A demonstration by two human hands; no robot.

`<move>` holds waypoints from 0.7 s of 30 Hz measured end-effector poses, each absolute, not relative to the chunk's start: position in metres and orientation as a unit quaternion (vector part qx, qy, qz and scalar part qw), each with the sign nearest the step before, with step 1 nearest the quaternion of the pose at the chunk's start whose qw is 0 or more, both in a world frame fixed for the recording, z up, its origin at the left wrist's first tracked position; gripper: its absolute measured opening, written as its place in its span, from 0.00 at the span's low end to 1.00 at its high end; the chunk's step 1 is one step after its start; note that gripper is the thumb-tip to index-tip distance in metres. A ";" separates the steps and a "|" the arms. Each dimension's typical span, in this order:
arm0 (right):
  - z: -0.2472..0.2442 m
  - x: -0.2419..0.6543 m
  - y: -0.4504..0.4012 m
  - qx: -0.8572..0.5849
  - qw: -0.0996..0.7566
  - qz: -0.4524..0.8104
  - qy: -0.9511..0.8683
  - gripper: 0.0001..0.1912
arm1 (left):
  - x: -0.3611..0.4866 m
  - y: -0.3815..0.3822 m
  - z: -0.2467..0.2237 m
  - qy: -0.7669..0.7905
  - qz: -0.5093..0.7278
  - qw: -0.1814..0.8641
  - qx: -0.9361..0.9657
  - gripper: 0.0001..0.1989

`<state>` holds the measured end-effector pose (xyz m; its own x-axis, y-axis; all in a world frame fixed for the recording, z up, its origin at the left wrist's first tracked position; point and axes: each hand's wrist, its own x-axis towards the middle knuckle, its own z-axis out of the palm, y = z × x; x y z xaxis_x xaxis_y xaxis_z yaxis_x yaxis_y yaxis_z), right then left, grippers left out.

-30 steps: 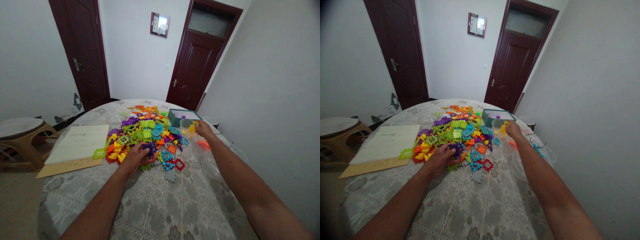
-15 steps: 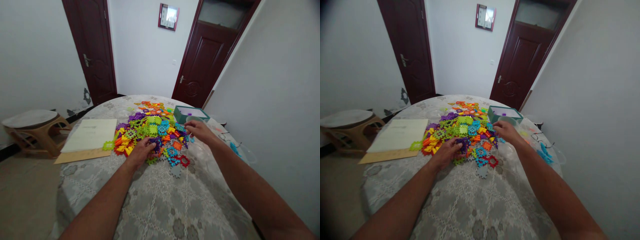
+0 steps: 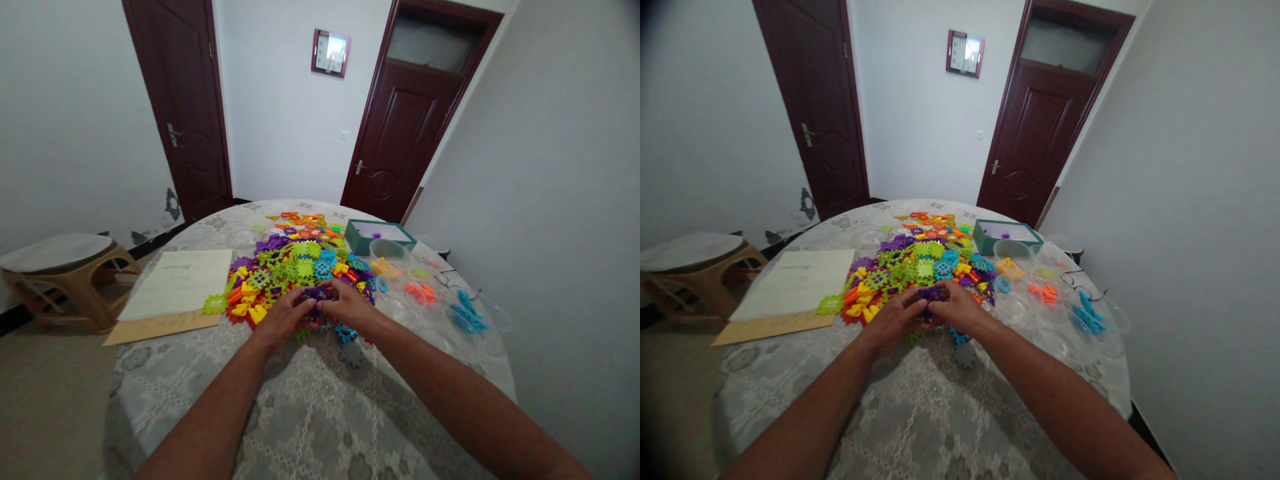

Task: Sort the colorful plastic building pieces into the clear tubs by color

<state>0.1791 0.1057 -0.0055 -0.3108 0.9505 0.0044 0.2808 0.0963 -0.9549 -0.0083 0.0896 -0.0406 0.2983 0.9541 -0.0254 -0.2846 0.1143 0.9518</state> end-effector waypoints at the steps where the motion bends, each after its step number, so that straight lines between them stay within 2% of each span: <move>1: -0.005 0.181 0.106 -0.469 0.349 0.498 -0.640 0.16 | -0.008 0.089 -0.041 0.359 0.471 0.653 0.471 0.22; 7: 0.011 0.203 0.117 -0.447 0.323 0.611 -0.568 0.15 | -0.007 0.089 -0.040 0.372 0.466 0.644 0.480 0.28; 11: 0.031 0.227 0.134 -0.455 0.347 0.593 -0.566 0.13 | -0.007 0.088 -0.039 0.413 0.456 0.592 0.521 0.23; 13: 0.040 0.242 0.148 -0.462 0.370 0.574 -0.566 0.13 | -0.008 0.086 -0.040 0.448 0.440 0.519 0.580 0.19; 18: 0.060 0.281 0.201 -0.520 0.396 0.494 -0.574 0.13 | -0.009 0.082 -0.043 0.482 0.423 0.230 0.732 0.10; 21: 0.069 0.304 0.241 -0.572 0.403 0.416 -0.581 0.10 | -0.009 0.082 -0.050 0.452 0.416 0.132 0.778 0.10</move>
<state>0.3036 0.2408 0.0689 -0.0208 0.9998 -0.0073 0.3282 -0.0001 -0.9446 -0.0093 0.0818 -0.0497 0.2453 0.8132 0.5278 0.5936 -0.5564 0.5814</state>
